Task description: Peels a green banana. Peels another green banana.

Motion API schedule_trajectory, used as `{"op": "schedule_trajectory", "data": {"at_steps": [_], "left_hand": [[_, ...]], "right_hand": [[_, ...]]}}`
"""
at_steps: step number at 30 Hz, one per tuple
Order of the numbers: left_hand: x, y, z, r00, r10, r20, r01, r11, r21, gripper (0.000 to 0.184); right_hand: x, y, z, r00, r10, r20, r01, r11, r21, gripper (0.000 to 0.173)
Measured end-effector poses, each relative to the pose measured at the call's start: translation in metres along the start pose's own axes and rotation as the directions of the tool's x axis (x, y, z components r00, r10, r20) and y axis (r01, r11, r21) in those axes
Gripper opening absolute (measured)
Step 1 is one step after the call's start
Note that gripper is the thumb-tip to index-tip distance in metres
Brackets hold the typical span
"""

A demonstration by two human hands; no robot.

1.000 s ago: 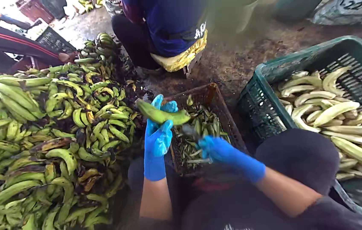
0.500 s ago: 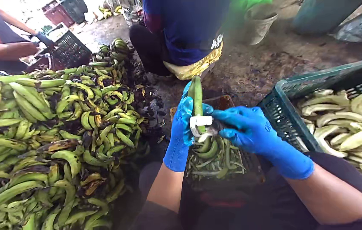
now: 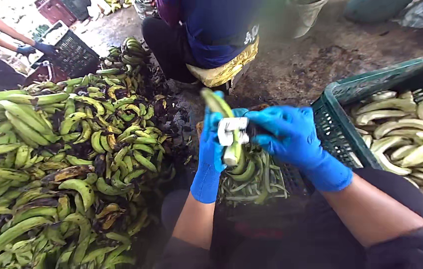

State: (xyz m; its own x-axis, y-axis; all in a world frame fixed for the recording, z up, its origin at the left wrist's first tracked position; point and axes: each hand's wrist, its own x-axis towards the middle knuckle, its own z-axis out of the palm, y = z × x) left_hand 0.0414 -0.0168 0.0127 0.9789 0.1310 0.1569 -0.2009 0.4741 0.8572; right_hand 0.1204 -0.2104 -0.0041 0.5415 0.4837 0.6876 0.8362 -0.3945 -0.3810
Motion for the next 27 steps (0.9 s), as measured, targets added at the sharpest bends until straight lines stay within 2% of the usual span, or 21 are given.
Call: {"op": "schedule_trajectory", "data": {"at_steps": [2,3,4,5,7,9,10,11,13,14,15,16,17,18,20,22,23,25,26,27], "left_hand": [[-0.004,0.003,0.002,0.949,-0.297,0.108,0.280,0.948,0.151,0.055],[-0.003,0.002,0.001,0.914,-0.375,0.154,0.349,0.921,0.171,0.060],[0.001,-0.002,-0.002,0.910,-0.376,0.174,0.353,0.924,0.148,0.062],[0.004,-0.005,-0.006,0.937,-0.316,0.149,0.304,0.948,0.098,0.061],[0.006,-0.008,-0.007,0.995,-0.080,-0.058,0.073,0.991,-0.111,0.044],[0.011,-0.004,0.002,0.962,0.096,-0.255,-0.177,0.931,-0.319,0.036],[0.010,-0.001,0.004,0.948,0.144,-0.285,-0.242,0.905,-0.349,0.037],[0.006,0.000,0.005,0.956,0.157,-0.249,-0.240,0.907,-0.348,0.037],[-0.005,0.000,0.000,0.999,0.040,-0.031,-0.046,0.971,-0.234,0.036],[-0.009,0.004,-0.004,0.994,-0.094,0.057,0.097,0.994,-0.052,0.040],[-0.011,0.008,-0.008,0.959,-0.253,0.130,0.237,0.963,0.130,0.044],[-0.011,0.010,-0.012,0.897,-0.383,0.221,0.334,0.914,0.230,0.056],[-0.009,0.008,-0.014,0.856,-0.447,0.261,0.383,0.886,0.262,0.064],[-0.008,0.004,-0.015,0.860,-0.437,0.262,0.381,0.893,0.239,0.068],[-0.003,-0.001,-0.016,0.935,-0.304,0.182,0.292,0.952,0.091,0.069],[0.001,-0.001,-0.008,0.993,-0.122,-0.007,0.118,0.972,-0.203,0.040],[0.004,0.002,-0.003,0.996,-0.059,-0.065,0.030,0.925,-0.379,0.035],[0.006,0.008,0.002,0.997,-0.037,-0.068,-0.018,0.740,-0.672,0.041],[0.004,0.010,0.004,0.999,-0.042,-0.030,0.010,0.725,-0.688,0.042],[0.001,0.010,0.006,0.999,-0.047,0.004,0.039,0.765,-0.643,0.042]], "right_hand": [[0.017,0.025,-0.004,0.993,0.082,-0.087,-0.091,0.990,-0.104,0.055],[0.020,0.032,-0.006,0.983,0.145,-0.110,-0.160,0.976,-0.149,0.055],[0.021,0.032,-0.007,0.973,0.202,-0.112,-0.220,0.960,-0.175,0.057],[0.019,0.026,-0.007,0.967,0.237,-0.098,-0.251,0.952,-0.176,0.058],[0.004,0.000,0.000,0.980,0.186,-0.074,-0.196,0.969,-0.149,0.056],[-0.015,-0.026,0.009,0.995,0.055,-0.081,-0.064,0.992,-0.110,0.054],[-0.019,-0.032,0.010,0.997,0.002,-0.083,-0.011,0.994,-0.107,0.052],[-0.018,-0.031,0.009,0.996,-0.033,-0.080,0.024,0.994,-0.107,0.051],[-0.005,-0.012,0.003,0.999,-0.036,-0.040,0.033,0.995,-0.092,0.053],[0.004,0.002,-0.001,1.000,-0.004,-0.014,0.003,0.997,-0.079,0.056],[0.012,0.016,-0.004,0.999,0.049,0.005,-0.049,0.995,-0.083,0.058],[0.018,0.027,-0.008,0.992,0.125,0.033,-0.121,0.987,-0.101,0.060],[0.021,0.033,-0.012,0.977,0.204,0.061,-0.196,0.974,-0.112,0.060],[0.022,0.035,-0.014,0.961,0.265,0.075,-0.256,0.960,-0.114,0.060],[0.017,0.021,-0.010,0.967,0.254,0.002,-0.252,0.961,-0.114,0.059],[-0.002,-0.005,-0.001,0.990,0.112,-0.085,-0.122,0.985,-0.118,0.059],[-0.012,-0.015,0.003,0.993,0.028,-0.113,-0.043,0.990,-0.132,0.057],[-0.021,-0.027,0.006,0.987,-0.097,-0.127,0.078,0.986,-0.149,0.050],[-0.020,-0.028,0.006,0.986,-0.119,-0.116,0.103,0.986,-0.132,0.049],[-0.016,-0.026,0.004,0.988,-0.117,-0.105,0.105,0.989,-0.106,0.050]]}}
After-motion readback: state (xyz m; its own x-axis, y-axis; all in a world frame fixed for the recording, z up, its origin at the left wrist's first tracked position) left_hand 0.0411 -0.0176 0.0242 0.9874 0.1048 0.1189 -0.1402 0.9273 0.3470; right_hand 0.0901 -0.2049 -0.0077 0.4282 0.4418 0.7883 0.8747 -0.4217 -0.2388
